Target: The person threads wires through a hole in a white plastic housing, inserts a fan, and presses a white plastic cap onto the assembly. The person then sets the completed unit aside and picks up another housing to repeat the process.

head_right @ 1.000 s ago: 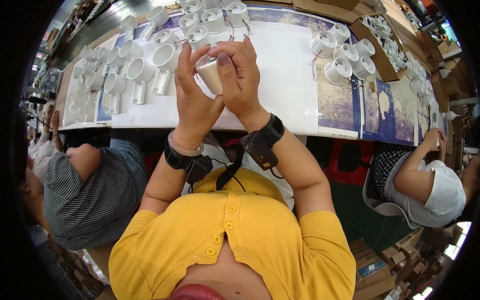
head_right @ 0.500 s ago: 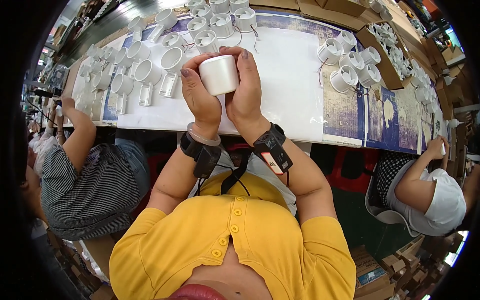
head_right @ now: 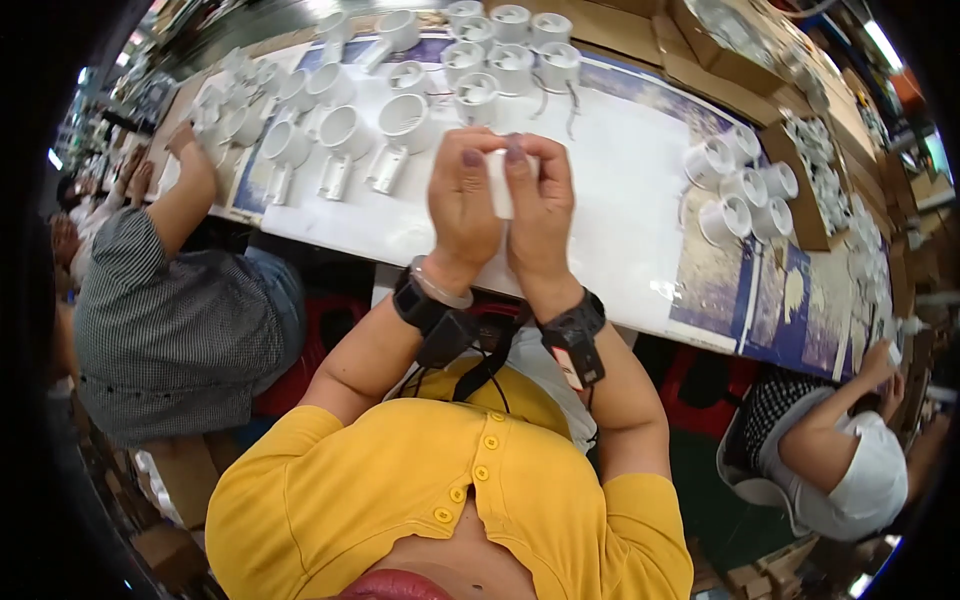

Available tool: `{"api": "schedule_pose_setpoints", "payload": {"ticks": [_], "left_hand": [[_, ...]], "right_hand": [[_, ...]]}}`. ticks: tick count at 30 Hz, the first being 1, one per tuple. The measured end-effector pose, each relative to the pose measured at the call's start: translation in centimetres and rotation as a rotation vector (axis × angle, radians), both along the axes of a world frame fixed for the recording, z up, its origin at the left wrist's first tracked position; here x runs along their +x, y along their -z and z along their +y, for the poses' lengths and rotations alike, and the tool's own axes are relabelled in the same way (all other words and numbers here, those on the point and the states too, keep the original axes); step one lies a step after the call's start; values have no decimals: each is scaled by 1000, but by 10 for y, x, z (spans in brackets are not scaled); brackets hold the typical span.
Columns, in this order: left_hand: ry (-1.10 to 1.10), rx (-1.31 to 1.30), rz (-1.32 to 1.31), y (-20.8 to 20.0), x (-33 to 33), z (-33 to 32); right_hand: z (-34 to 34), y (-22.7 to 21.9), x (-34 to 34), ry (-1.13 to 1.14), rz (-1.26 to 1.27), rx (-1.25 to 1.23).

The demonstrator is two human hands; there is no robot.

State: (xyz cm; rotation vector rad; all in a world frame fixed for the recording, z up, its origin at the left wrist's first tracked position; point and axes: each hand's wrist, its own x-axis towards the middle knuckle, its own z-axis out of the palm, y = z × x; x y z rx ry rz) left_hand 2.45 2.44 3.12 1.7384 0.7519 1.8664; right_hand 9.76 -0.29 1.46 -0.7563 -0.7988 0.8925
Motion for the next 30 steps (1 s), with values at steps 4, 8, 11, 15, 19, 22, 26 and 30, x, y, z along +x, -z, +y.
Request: {"api": "schedule_pose_setpoints", "payload": {"ticks": [4, 8, 11, 15, 19, 22, 26, 30], "left_hand": [[-71, -2, 55, 3, 3, -6], [-68, -19, 230, 2, -2, -11], [-120, 23, 374, -2, -9, -12], [-3, -21, 539, -10, -33, -17], [456, -342, 586, -18, -49, -17], [551, -477, 611, -24, -57, -13], [634, -535, 459, -13, -73, -7], [627, -554, 37, -20, -113, 4]], "right_hand": [[-8, -2, 8, -53, 115, -64], [-2, 4, 21, -213, 264, -121], [-6, -19, 27, -191, 319, -227], [-8, -20, 50, -380, 290, -165], [-8, -16, 50, -500, 299, -64], [-5, -17, 43, -508, 294, -41], [2, -30, 34, -449, 207, -37], [8, -35, 49, -254, 146, -97]]}}
